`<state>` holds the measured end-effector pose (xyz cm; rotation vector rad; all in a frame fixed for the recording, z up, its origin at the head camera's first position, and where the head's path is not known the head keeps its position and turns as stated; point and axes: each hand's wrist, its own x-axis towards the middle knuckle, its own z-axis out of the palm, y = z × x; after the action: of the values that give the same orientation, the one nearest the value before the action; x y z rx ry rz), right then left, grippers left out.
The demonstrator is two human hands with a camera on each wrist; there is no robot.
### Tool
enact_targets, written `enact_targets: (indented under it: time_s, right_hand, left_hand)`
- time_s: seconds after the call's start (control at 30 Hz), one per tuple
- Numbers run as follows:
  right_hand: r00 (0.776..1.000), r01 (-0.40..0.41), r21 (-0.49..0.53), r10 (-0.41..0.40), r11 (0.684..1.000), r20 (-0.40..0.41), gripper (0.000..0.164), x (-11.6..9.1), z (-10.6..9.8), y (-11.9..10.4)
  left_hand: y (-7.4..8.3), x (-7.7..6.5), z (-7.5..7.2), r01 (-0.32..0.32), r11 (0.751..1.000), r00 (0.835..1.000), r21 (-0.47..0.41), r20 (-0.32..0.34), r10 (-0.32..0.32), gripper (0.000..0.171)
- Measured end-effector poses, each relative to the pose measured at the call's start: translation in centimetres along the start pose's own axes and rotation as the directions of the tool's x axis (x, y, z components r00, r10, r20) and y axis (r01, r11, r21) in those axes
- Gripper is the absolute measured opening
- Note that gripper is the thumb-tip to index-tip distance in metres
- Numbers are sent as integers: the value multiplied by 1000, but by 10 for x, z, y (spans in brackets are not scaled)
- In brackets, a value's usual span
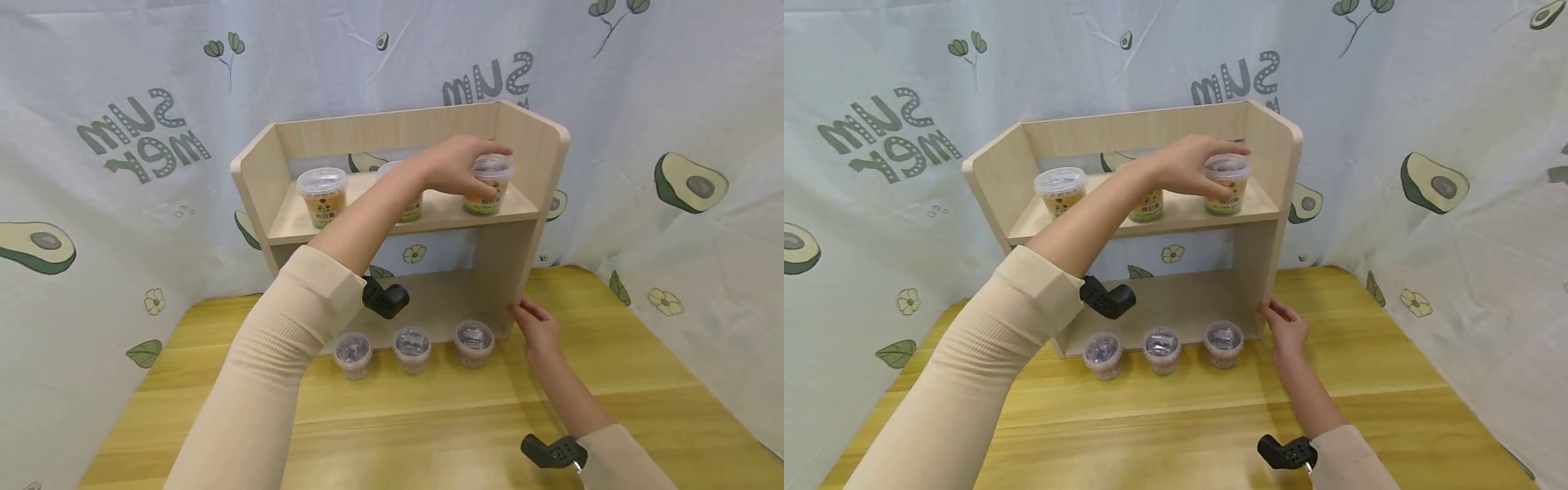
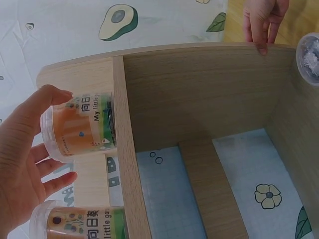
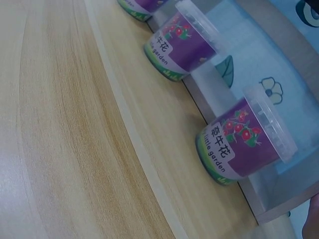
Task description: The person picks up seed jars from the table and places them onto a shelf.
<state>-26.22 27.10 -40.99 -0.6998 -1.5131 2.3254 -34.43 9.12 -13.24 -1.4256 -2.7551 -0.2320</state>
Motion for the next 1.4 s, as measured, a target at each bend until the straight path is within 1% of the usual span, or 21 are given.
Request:
enact_targets:
  time_s: [0.1, 0.23, 0.4, 0.53, 0.67, 0.83, 0.97, 1.07, 1.17, 1.4]
  right_hand:
    - [1000, -5, 7, 5, 1000, 6, 28, 0, 0, 0]
    - [1000, -13, 6, 13, 1000, 0, 28, 1, -1, 0]
    - [999, -31, 40, 31, 999, 14, 26, 2, 0, -2]
    - [1000, -18, 38, 17, 999, 15, 27, 2, 1, -2]
    - [1000, -9, 35, 8, 999, 7, 27, 2, 2, -2]
    - [1000, -18, 42, 18, 999, 9, 27, 1, 2, -2]
    - [1000, -24, 54, 23, 998, 19, 27, 1, 2, -2]
    - [1000, -19, 49, 18, 999, 18, 27, 1, 2, -3]
    - [1000, -14, 35, 14, 999, 11, 27, 1, 2, -3]
    - [1000, -25, 44, 24, 999, 11, 27, 2, 2, -2]
  left_hand:
    - [-1, -1, 0, -1, 1000, 1000, -3, -11, 1, 68]
    - [-2, -5, -2, 2, 999, 999, -34, -34, -4, 67]
    - [-4, -14, -7, 26, 994, 996, -103, -85, -35, 64]
    - [-6, -21, -11, 15, 993, 993, -115, -112, -28, 63]
    - [-8, -25, -13, -2, 994, 992, -105, -126, -11, 63]
    - [-7, -31, -16, -28, 996, 990, -89, -141, 15, 58]
    - [-5, -38, -17, -67, 995, 987, -68, -153, 56, 55]
    - [-4, -43, -16, -93, 995, 985, -19, -149, 90, 53]
    - [-4, -48, -14, -105, 994, 985, 31, -136, 109, 51]
    - [1, -59, -10, -119, 992, 986, 39, -117, 123, 48]
